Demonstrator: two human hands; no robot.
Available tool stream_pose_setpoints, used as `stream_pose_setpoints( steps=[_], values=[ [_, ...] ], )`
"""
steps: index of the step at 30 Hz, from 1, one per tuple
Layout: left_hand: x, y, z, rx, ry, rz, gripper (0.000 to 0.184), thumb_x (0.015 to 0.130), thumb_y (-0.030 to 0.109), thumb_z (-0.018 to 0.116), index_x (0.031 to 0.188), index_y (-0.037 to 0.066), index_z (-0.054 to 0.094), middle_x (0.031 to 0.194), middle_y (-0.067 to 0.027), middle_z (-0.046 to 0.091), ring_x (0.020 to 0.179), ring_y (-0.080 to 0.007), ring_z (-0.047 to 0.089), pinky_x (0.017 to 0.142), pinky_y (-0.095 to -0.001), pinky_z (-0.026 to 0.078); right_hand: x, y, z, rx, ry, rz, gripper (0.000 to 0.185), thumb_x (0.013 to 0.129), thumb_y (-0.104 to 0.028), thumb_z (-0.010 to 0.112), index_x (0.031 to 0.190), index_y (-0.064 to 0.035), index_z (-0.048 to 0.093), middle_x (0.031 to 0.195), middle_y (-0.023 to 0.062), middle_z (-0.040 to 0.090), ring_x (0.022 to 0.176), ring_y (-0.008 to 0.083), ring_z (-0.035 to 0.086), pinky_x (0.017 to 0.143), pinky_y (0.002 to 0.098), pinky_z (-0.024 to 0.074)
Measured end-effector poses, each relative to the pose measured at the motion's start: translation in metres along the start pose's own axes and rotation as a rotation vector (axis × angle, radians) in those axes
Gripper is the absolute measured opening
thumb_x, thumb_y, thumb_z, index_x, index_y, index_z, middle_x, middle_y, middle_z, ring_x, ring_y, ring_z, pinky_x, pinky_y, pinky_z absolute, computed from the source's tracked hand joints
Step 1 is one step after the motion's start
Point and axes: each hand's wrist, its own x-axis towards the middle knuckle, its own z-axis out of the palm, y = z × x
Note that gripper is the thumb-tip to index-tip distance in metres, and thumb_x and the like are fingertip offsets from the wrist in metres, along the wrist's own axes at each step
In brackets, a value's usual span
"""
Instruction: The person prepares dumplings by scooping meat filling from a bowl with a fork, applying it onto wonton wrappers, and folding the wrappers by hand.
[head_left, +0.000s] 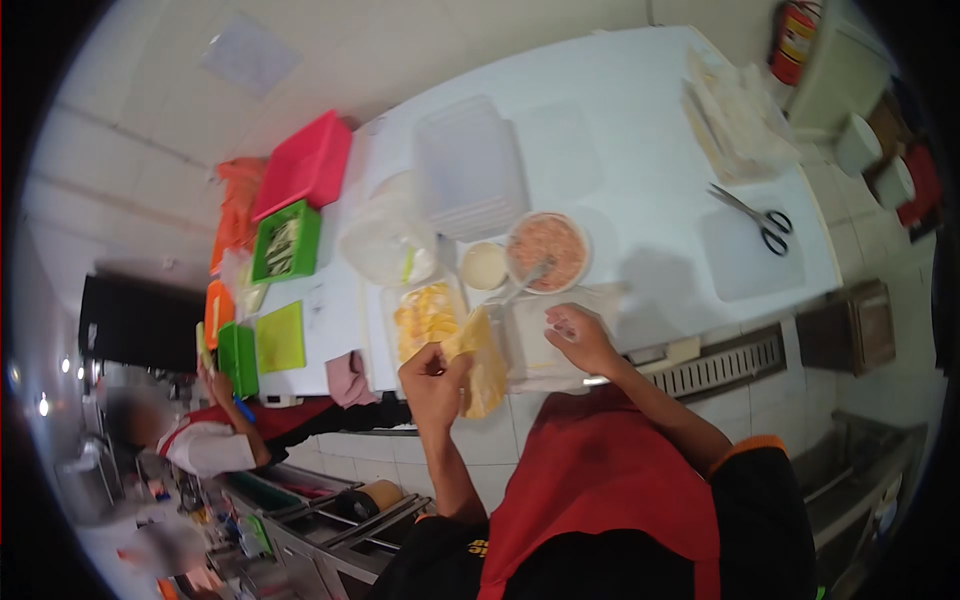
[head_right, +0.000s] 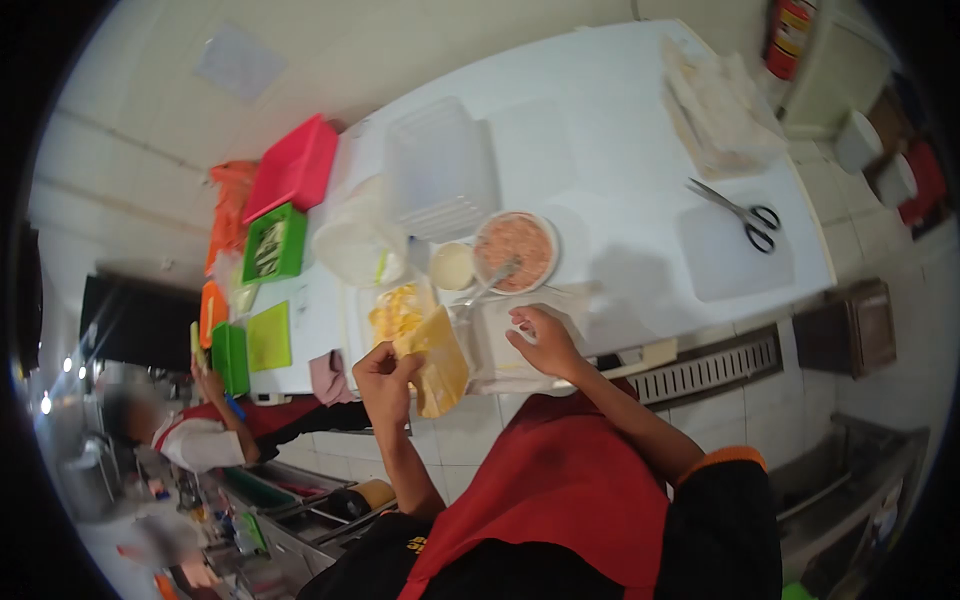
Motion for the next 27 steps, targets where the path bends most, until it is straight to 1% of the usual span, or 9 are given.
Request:
stream_pose_setpoints(
  steps=[1,7,8,11,13,16,18,23,27],
  values=[
    [0.001,0.012,-0.001,0.079,0.031,0.032,0.006,0.072,-0.001,0.067,0.078,-0.004,0.066,0.066,-0.0009,0.061,0.059,-0.0044,0.052,0.052,-0.0197,0.037,-0.006,-0.031,-0.003,-0.02,-0.003,-0.033,0.048,0.091,-0.032,0.059,0.129,-0.0035,0.051,0.119,0.0123,0.062,0.107,0.0223,0.06,0.089,0.0349,0.0491],
    [0.005,0.08,0.077,0.266,-0.112,0.341,0.022,0.076,0.01,0.075,0.091,-0.004,0.066,0.08,-0.0109,0.067,0.064,-0.0145,0.063,0.06,-0.0267,0.05,0.008,-0.108,0.001,1.4,-0.285,0.137,0.078,0.093,-0.067,0.029,0.146,-0.0106,0.033,0.144,0.0127,0.042,0.132,0.0276,0.041,0.111,0.0411,0.0305],
    [0.004,0.079,0.084,0.244,-0.152,0.406,0.022,0.077,0.009,0.076,0.093,-0.003,0.067,0.083,-0.0111,0.067,0.068,-0.017,0.064,0.062,-0.0278,0.05,0.029,-0.064,0.001,1.721,-0.709,-0.26,0.08,0.092,-0.068,0.032,0.147,-0.0093,0.031,0.144,0.0128,0.042,0.132,0.0295,0.042,0.111,0.0428,0.0313],
    [0.011,0.055,0.088,0.282,-0.026,0.75,0.027,0.077,0.007,0.076,0.102,0.0,0.066,0.093,-0.0115,0.067,0.084,-0.0228,0.064,0.074,-0.0311,0.05,0.015,-0.08,-0.03,1.557,-0.315,0.04,0.079,0.092,-0.066,0.035,0.145,-0.0067,0.033,0.144,0.013,0.043,0.131,0.0303,0.043,0.111,0.0439,0.0322],
    [0.02,0.038,0.078,0.401,0.11,0.675,0.034,0.082,0.01,0.072,0.113,0.001,0.063,0.104,-0.0123,0.065,0.095,-0.0226,0.062,0.081,-0.0323,0.048,0.009,-0.084,-0.04,1.502,-0.186,0.083,0.079,0.092,-0.064,0.038,0.145,-0.0058,0.033,0.144,0.0139,0.043,0.131,0.0309,0.043,0.111,0.0442,0.0325],
    [0.025,0.036,0.079,-0.07,-0.086,0.166,0.046,0.086,0.015,0.07,0.126,-0.001,0.054,0.115,-0.0159,0.061,0.107,-0.0246,0.057,0.091,-0.0364,0.046,0.005,-0.084,-0.044,1.621,-0.295,0.028,0.075,0.093,-0.06,0.041,0.145,-0.0052,0.034,0.144,0.015,0.043,0.132,0.0314,0.042,0.111,0.045,0.0321],
    [0.037,0.023,0.085,-0.066,-0.226,0.25,0.049,0.092,0.019,0.064,0.134,-0.001,0.048,0.123,-0.0154,0.058,0.112,-0.0193,0.053,0.094,-0.033,0.044,0.008,-0.095,-0.041,1.694,-0.452,-0.028,0.066,0.095,-0.05,0.044,0.143,-0.0041,0.036,0.141,0.0157,0.046,0.13,0.0314,0.046,0.109,0.0462,0.0356],
    [0.042,0.026,0.091,-0.111,-0.371,0.193,0.041,0.096,0.02,0.059,0.128,-0.005,0.051,0.113,-0.0134,0.063,0.105,-0.0177,0.057,0.09,-0.0293,0.045,0.01,-0.092,-0.04,1.514,-0.321,0.142,0.052,0.095,-0.031,0.051,0.137,-0.001,0.041,0.135,0.0165,0.051,0.121,0.0305,0.054,0.102,0.0449,0.0443],
    [0.047,0.042,0.075,-0.272,-0.577,-0.141,0.039,0.096,0.016,0.058,0.129,-0.004,0.052,0.106,-0.0119,0.066,0.1,-0.0148,0.06,0.088,-0.0274,0.047,0.006,-0.096,-0.051,1.416,-0.246,0.241,0.049,0.094,-0.026,0.052,0.135,-0.0011,0.044,0.132,0.0154,0.053,0.119,0.029,0.055,0.102,0.0435,0.0443]
  ],
)
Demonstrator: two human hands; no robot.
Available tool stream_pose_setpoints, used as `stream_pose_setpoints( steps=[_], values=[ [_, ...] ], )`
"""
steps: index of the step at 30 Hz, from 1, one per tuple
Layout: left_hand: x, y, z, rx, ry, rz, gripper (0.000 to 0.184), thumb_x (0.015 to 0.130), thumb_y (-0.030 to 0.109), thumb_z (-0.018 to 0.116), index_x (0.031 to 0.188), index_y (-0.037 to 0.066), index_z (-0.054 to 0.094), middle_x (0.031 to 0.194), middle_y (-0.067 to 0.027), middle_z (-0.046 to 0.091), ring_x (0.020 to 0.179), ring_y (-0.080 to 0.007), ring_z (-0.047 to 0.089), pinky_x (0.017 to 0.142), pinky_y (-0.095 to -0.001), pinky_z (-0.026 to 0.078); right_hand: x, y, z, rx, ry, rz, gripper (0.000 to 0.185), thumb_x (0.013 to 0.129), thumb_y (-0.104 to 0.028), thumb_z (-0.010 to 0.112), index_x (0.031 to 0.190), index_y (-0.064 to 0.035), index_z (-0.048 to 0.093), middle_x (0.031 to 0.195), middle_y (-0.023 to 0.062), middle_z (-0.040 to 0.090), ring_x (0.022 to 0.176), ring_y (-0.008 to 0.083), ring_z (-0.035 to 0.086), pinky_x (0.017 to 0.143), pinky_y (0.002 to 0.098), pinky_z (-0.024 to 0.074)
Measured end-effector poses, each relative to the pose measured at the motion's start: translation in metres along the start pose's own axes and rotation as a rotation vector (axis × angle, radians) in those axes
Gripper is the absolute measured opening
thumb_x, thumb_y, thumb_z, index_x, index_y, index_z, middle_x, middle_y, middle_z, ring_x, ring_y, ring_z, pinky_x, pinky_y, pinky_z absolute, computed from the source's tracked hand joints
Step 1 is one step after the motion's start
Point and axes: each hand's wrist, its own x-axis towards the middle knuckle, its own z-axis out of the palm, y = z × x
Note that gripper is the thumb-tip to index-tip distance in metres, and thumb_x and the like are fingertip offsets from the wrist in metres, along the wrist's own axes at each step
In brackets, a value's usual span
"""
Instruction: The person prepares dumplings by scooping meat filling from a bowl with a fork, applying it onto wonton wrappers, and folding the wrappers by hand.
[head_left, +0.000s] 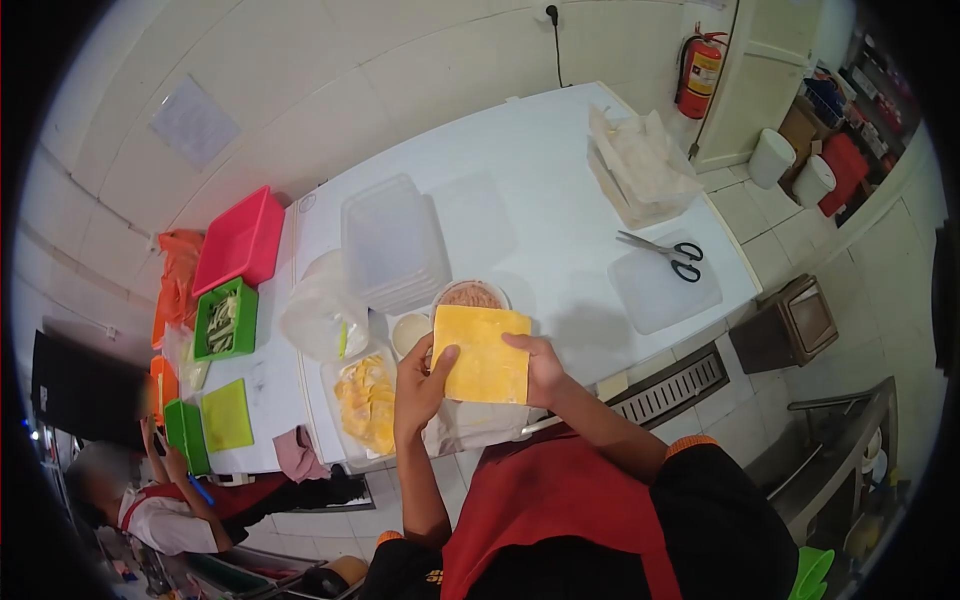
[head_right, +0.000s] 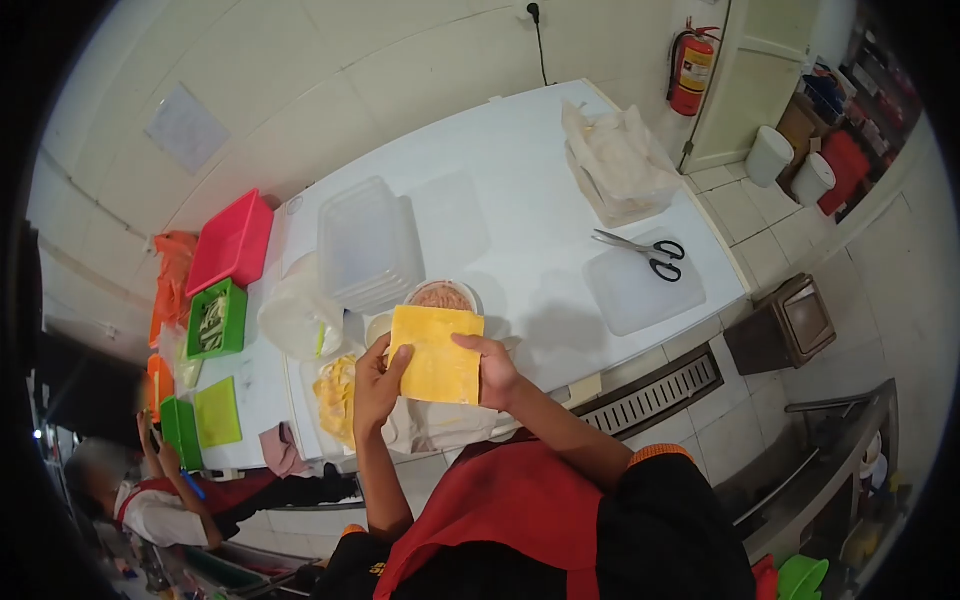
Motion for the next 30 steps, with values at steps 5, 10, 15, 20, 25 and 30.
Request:
stream_pose_setpoints(
  steps=[5,10,15,20,25,30],
  values=[
    [0.011,0.01,0.001,-0.046,-0.008,0.263,0.047,0.092,0.005,0.061,0.136,-0.004,0.047,0.129,-0.012,0.058,0.114,-0.0174,0.056,0.096,-0.0288,0.044,0.004,-0.01,0.035,-0.307,0.016,-0.071,0.052,0.088,-0.019,0.055,0.135,-0.0005,0.043,0.13,0.0154,0.054,0.118,0.0308,0.055,0.102,0.0443,0.043],
    [0.05,-0.006,0.006,0.223,0.012,0.322,0.049,0.09,0.013,0.065,0.134,-0.003,0.049,0.128,-0.0178,0.058,0.11,-0.02,0.059,0.091,-0.0309,0.046,0.03,-0.04,-0.023,0.022,-0.122,-0.154,0.062,0.083,-0.025,0.059,0.137,-0.0004,0.041,0.129,0.0167,0.054,0.119,0.0324,0.054,0.104,0.0455,0.0415],
    [0.058,-0.055,-0.027,0.734,0.344,0.307,0.037,0.088,0.019,0.068,0.121,0.004,0.059,0.11,-0.0196,0.061,0.094,-0.0304,0.064,0.078,-0.0381,0.051,-0.002,-0.057,-0.019,-0.013,-0.215,-0.373,0.092,0.077,-0.047,0.063,0.149,-0.0035,0.025,0.15,0.0215,0.031,0.137,0.0382,0.034,0.112,0.0541,0.0293],
    [0.049,-0.118,-0.022,0.939,0.333,0.331,0.023,0.086,0.016,0.068,0.108,0.009,0.065,0.098,-0.0172,0.058,0.086,-0.0396,0.062,0.072,-0.0441,0.05,-0.008,-0.077,-0.015,0.008,-0.353,-0.372,0.097,0.077,-0.052,0.061,0.15,-0.0022,0.02,0.152,0.0254,0.024,0.136,0.0433,0.033,0.11,0.0563,0.0302],
    [0.04,-0.093,-0.026,0.889,0.354,0.327,0.017,0.09,0.011,0.061,0.106,0.004,0.064,0.092,-0.0202,0.065,0.084,-0.0363,0.065,0.07,-0.0428,0.051,-0.008,-0.081,-0.051,-0.066,-0.167,-0.342,0.087,0.079,-0.042,0.057,0.146,0.0026,0.025,0.148,0.0259,0.031,0.133,0.0437,0.037,0.107,0.0556,0.0345],
    [0.047,-0.102,-0.042,0.623,0.422,0.17,0.015,0.094,0.01,0.054,0.104,0.001,0.061,0.086,-0.0223,0.067,0.079,-0.0357,0.068,0.069,-0.0398,0.051,-0.021,-0.079,-0.102,0.025,0.171,-0.306,0.055,0.081,-0.026,0.053,0.126,0.0047,0.048,0.121,0.0204,0.058,0.107,0.0352,0.06,0.093,0.0469,0.0489]
  ],
)
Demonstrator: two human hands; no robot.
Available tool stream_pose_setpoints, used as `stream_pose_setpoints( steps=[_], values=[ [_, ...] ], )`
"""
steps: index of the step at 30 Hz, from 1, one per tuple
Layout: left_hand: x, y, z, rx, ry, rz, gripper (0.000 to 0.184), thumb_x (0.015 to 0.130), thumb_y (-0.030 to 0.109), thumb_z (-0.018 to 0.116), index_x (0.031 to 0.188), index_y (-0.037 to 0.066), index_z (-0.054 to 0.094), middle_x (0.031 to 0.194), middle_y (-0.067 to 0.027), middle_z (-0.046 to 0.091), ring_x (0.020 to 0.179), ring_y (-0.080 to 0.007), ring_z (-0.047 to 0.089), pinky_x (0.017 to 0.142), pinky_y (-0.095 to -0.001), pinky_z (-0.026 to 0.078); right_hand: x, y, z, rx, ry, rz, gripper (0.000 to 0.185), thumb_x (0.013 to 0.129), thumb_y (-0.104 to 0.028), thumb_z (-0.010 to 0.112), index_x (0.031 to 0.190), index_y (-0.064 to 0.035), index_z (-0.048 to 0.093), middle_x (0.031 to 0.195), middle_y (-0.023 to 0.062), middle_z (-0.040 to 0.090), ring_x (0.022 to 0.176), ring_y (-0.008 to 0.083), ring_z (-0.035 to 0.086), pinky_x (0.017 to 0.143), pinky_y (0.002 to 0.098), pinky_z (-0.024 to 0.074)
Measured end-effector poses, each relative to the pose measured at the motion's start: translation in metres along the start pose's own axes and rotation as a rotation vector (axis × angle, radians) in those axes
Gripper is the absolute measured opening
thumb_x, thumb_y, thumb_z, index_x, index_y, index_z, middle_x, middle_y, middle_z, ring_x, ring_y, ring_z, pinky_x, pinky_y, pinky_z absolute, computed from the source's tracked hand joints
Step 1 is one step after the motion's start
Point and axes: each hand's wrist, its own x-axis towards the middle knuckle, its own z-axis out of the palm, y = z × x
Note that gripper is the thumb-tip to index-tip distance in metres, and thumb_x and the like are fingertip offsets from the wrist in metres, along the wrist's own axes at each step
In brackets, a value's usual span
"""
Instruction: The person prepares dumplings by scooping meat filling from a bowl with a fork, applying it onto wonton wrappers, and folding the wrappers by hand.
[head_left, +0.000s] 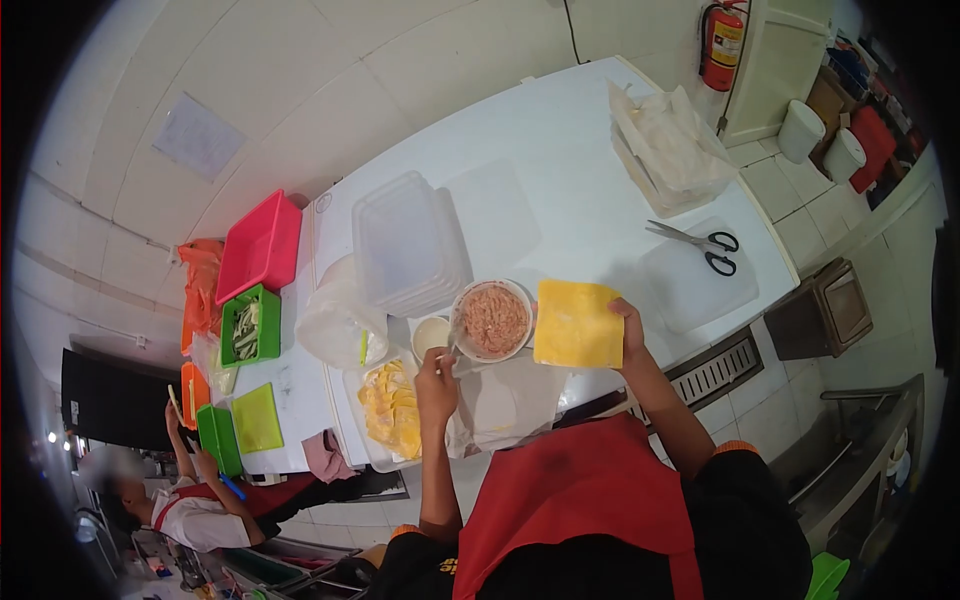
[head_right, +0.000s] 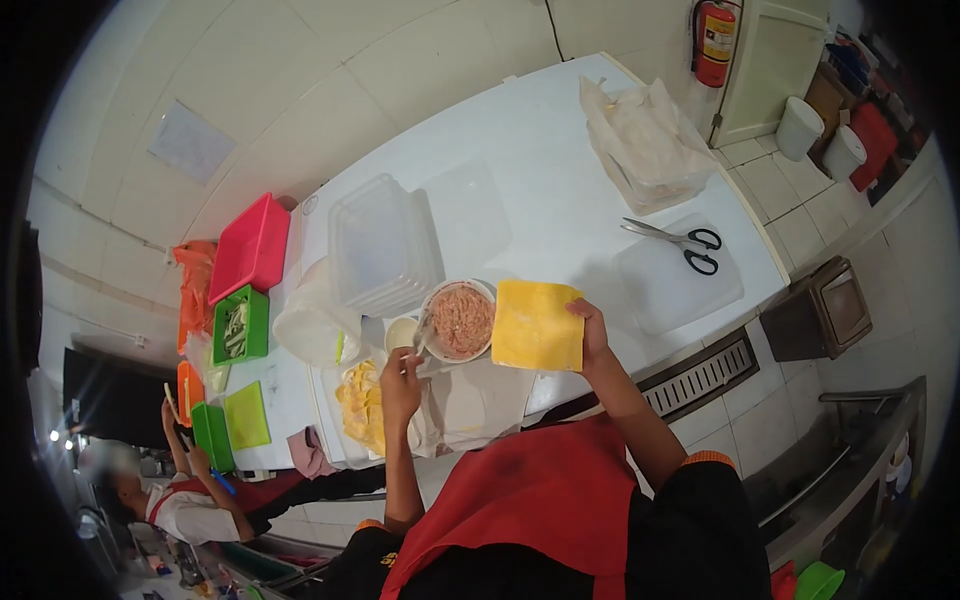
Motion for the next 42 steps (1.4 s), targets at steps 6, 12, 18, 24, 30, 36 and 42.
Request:
stream_pose_setpoints(
  steps=[6,12,18,24,30,36,42],
  values=[
    [0.028,0.007,0.033,0.005,-0.048,0.054,0.016,0.095,0.01,0.054,0.106,0.001,0.06,0.084,-0.0218,0.066,0.077,-0.0337,0.068,0.068,-0.0365,0.05,-0.005,-0.006,-0.007,-0.075,0.094,0.029,0.048,0.082,-0.023,0.052,0.122,0.0043,0.053,0.113,0.0191,0.064,0.098,0.0322,0.066,0.089,0.0431,0.0531],
    [0.055,0.017,0.025,0.001,-0.045,0.256,0.015,0.092,0.008,0.056,0.104,0.003,0.064,0.088,-0.0182,0.067,0.077,-0.0349,0.067,0.067,-0.038,0.051,-0.009,-0.014,0.005,-0.141,0.16,0.07,0.05,0.08,-0.022,0.053,0.123,0.0047,0.053,0.113,0.0194,0.064,0.098,0.0325,0.066,0.09,0.0433,0.0529],
    [0.053,0.048,-0.008,0.545,-0.052,0.411,0.027,0.08,0.002,0.057,0.103,0.01,0.07,0.091,-0.0075,0.067,0.078,-0.0301,0.066,0.063,-0.0389,0.053,-0.01,-0.01,-0.024,-0.105,0.161,0.138,0.051,0.079,-0.02,0.053,0.124,0.0046,0.052,0.114,0.0199,0.063,0.1,0.0331,0.065,0.09,0.0438,0.0527],
    [0.069,0.033,0.004,0.789,-0.104,0.544,0.03,0.076,0.001,0.054,0.097,0.013,0.071,0.085,-0.0045,0.064,0.073,-0.0262,0.065,0.061,-0.0377,0.054,0.003,0.009,-0.025,-0.059,0.134,0.217,0.052,0.079,-0.019,0.053,0.125,0.0049,0.051,0.116,0.0202,0.062,0.1,0.0331,0.065,0.091,0.0439,0.0524],
    [0.075,0.045,0.003,0.854,-0.183,0.551,0.033,0.074,-0.002,0.054,0.097,0.012,0.072,0.087,-0.0038,0.066,0.073,-0.0273,0.067,0.06,-0.0391,0.053,0.001,0.009,-0.021,-0.058,0.157,0.217,0.052,0.079,-0.019,0.054,0.125,0.0051,0.05,0.115,0.0202,0.062,0.101,0.033,0.065,0.091,0.0437,0.0524],
    [0.051,0.064,-0.003,0.875,-0.393,0.44,0.029,0.075,0.0,0.056,0.096,0.012,0.071,0.088,-0.0065,0.066,0.074,-0.0312,0.066,0.064,-0.0417,0.053,0.003,0.012,-0.034,-0.05,0.142,0.176,0.052,0.079,-0.02,0.054,0.125,0.0043,0.05,0.116,0.0198,0.062,0.102,0.0326,0.064,0.091,0.0434,0.0524],
    [0.044,0.067,-0.005,0.595,-0.544,0.275,0.023,0.083,0.003,0.057,0.101,0.009,0.069,0.092,-0.0126,0.069,0.081,-0.0339,0.067,0.071,-0.0442,0.053,0.003,0.014,-0.036,-0.026,0.124,0.178,0.054,0.079,-0.021,0.053,0.126,0.0042,0.05,0.118,0.0201,0.061,0.103,0.0327,0.064,0.092,0.0441,0.0519]
  ],
)
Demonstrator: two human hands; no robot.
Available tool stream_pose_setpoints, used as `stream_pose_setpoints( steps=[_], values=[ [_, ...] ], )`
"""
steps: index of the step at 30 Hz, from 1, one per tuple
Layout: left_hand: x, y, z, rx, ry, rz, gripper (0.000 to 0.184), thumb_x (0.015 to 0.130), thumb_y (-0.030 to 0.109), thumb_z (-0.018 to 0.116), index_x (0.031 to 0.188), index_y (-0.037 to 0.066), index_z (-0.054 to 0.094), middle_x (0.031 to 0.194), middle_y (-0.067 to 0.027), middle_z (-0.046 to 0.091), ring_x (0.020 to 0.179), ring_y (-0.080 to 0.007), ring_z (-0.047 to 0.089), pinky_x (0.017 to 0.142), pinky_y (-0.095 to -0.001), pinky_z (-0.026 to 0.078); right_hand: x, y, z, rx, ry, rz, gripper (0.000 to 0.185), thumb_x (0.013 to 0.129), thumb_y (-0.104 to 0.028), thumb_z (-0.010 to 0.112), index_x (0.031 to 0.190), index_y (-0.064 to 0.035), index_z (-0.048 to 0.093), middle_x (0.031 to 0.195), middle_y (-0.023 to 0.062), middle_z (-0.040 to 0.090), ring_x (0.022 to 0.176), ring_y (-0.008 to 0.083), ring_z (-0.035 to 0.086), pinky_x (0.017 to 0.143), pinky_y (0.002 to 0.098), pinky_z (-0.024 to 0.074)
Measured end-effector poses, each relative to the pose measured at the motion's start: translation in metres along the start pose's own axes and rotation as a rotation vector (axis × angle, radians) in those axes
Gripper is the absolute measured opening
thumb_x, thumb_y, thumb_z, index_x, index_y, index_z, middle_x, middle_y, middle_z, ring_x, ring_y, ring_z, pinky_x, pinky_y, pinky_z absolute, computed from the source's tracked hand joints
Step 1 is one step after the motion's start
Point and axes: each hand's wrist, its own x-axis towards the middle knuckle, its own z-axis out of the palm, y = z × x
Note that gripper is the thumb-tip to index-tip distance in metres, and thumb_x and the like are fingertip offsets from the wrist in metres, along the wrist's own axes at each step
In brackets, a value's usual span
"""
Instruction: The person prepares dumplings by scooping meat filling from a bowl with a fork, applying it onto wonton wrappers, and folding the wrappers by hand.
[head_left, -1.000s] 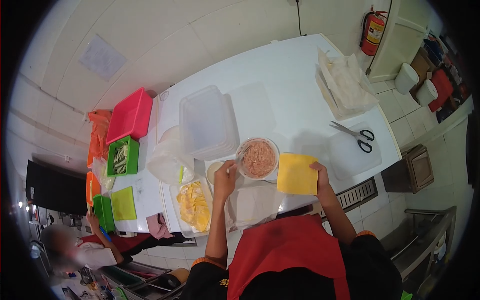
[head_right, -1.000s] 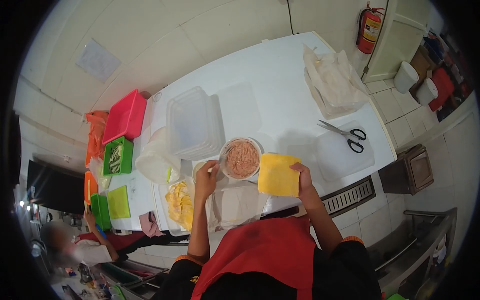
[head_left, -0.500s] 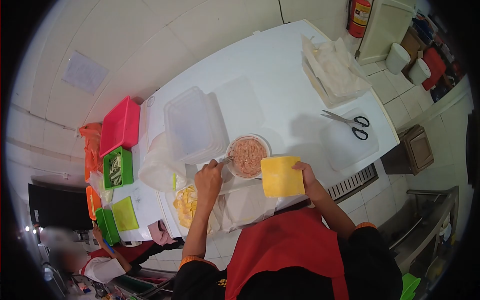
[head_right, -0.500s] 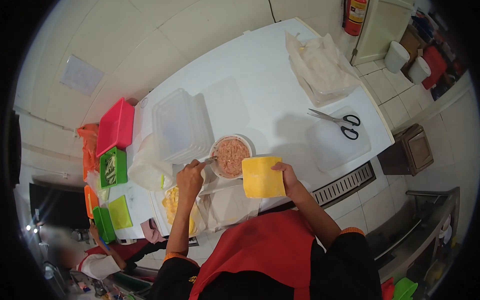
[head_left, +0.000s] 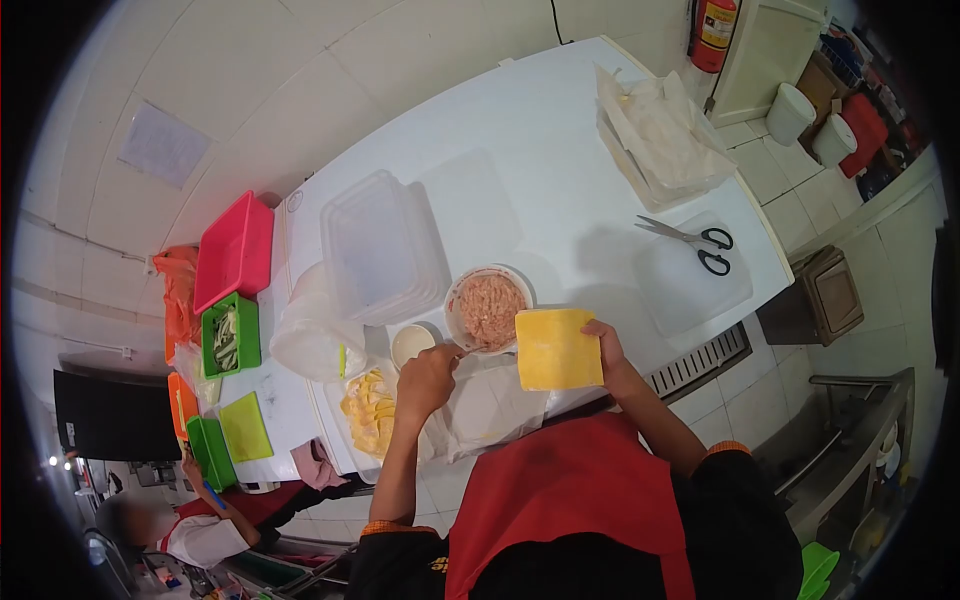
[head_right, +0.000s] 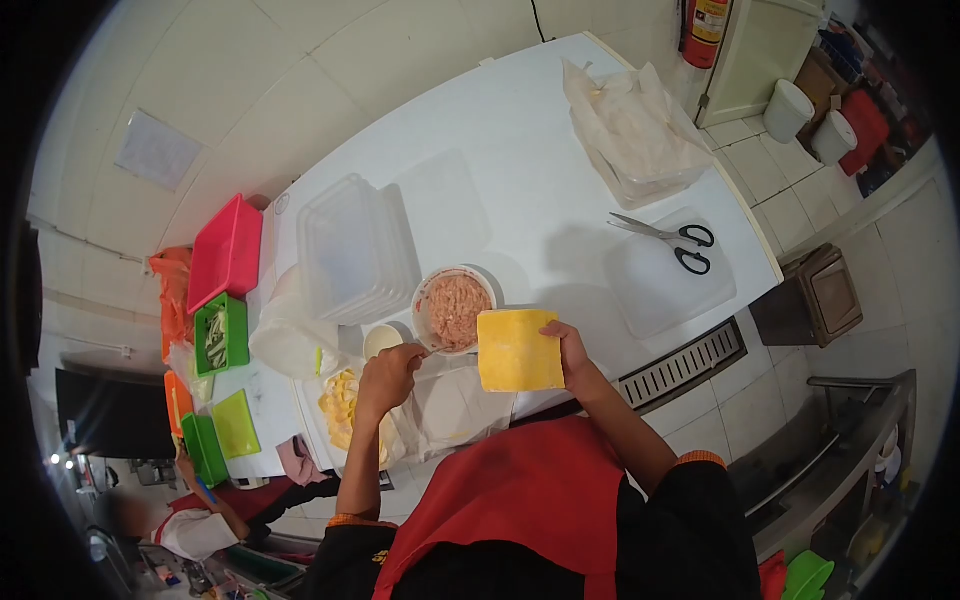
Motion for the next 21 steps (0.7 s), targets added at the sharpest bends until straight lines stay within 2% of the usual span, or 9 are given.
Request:
stream_pose_setpoints(
  steps=[2,5,8,11,14,17,21],
  values=[
    [0.001,-0.009,0.004,-0.129,-0.051,-0.041,0.021,0.084,0.002,0.058,0.101,0.007,0.068,0.095,-0.0146,0.069,0.083,-0.0344,0.067,0.073,-0.0435,0.052,-0.001,0.001,0.004,0.013,0.005,-0.004,0.054,0.079,-0.021,0.052,0.127,0.0042,0.049,0.119,0.0202,0.061,0.104,0.0328,0.063,0.092,0.0444,0.0517],
    [0.003,-0.03,0.014,-0.403,-0.072,0.036,0.02,0.085,0.001,0.059,0.103,0.006,0.067,0.093,-0.0147,0.07,0.081,-0.0324,0.067,0.072,-0.0408,0.051,-0.003,0.0,0.007,0.011,0.013,-0.011,0.055,0.079,-0.02,0.052,0.128,0.0043,0.048,0.12,0.0204,0.06,0.105,0.033,0.063,0.093,0.0449,0.0513],
    [-0.005,-0.031,0.007,-0.632,-0.006,0.058,0.018,0.087,0.002,0.06,0.104,0.004,0.068,0.09,-0.0138,0.069,0.077,-0.0292,0.065,0.07,-0.0373,0.05,-0.009,-0.001,0.013,-0.037,0.028,-0.032,0.056,0.079,-0.02,0.051,0.129,0.0043,0.048,0.12,0.0202,0.06,0.106,0.0332,0.063,0.094,0.0449,0.051],
    [-0.02,0.007,-0.038,-0.511,0.118,-0.063,0.019,0.086,-0.001,0.061,0.103,0.004,0.069,0.088,-0.0128,0.068,0.075,-0.0261,0.065,0.068,-0.0334,0.05,-0.024,-0.006,0.044,-0.063,0.021,-0.054,0.055,0.079,-0.02,0.052,0.129,0.0041,0.048,0.119,0.0194,0.06,0.106,0.033,0.062,0.094,0.0441,0.0509],
    [-0.021,0.026,-0.041,-0.459,0.437,0.114,0.023,0.083,-0.006,0.062,0.102,0.004,0.069,0.09,-0.013,0.068,0.077,-0.0257,0.066,0.066,-0.0313,0.051,-0.028,0.0,0.072,-0.051,0.033,-0.147,0.054,0.079,-0.021,0.052,0.127,0.0036,0.048,0.118,0.0188,0.06,0.105,0.0326,0.062,0.093,0.0431,0.0509],
    [-0.019,0.045,-0.039,-0.352,0.582,0.229,0.027,0.081,-0.01,0.062,0.102,0.005,0.069,0.093,-0.0124,0.067,0.079,-0.0267,0.067,0.066,-0.0323,0.052,-0.02,0.009,0.09,-0.057,0.021,-0.223,0.054,0.079,-0.021,0.053,0.127,0.003,0.048,0.118,0.0185,0.06,0.105,0.032,0.062,0.093,0.0426,0.0509],
    [-0.012,0.06,-0.031,-0.373,0.648,0.246,0.029,0.079,-0.011,0.061,0.102,0.004,0.069,0.095,-0.012,0.067,0.08,-0.0282,0.067,0.067,-0.0334,0.053,-0.01,0.016,0.107,-0.015,-0.059,-0.242,0.055,0.08,-0.022,0.054,0.129,0.0014,0.047,0.12,0.0179,0.058,0.108,0.0313,0.061,0.092,0.0426,0.0508]
  ],
)
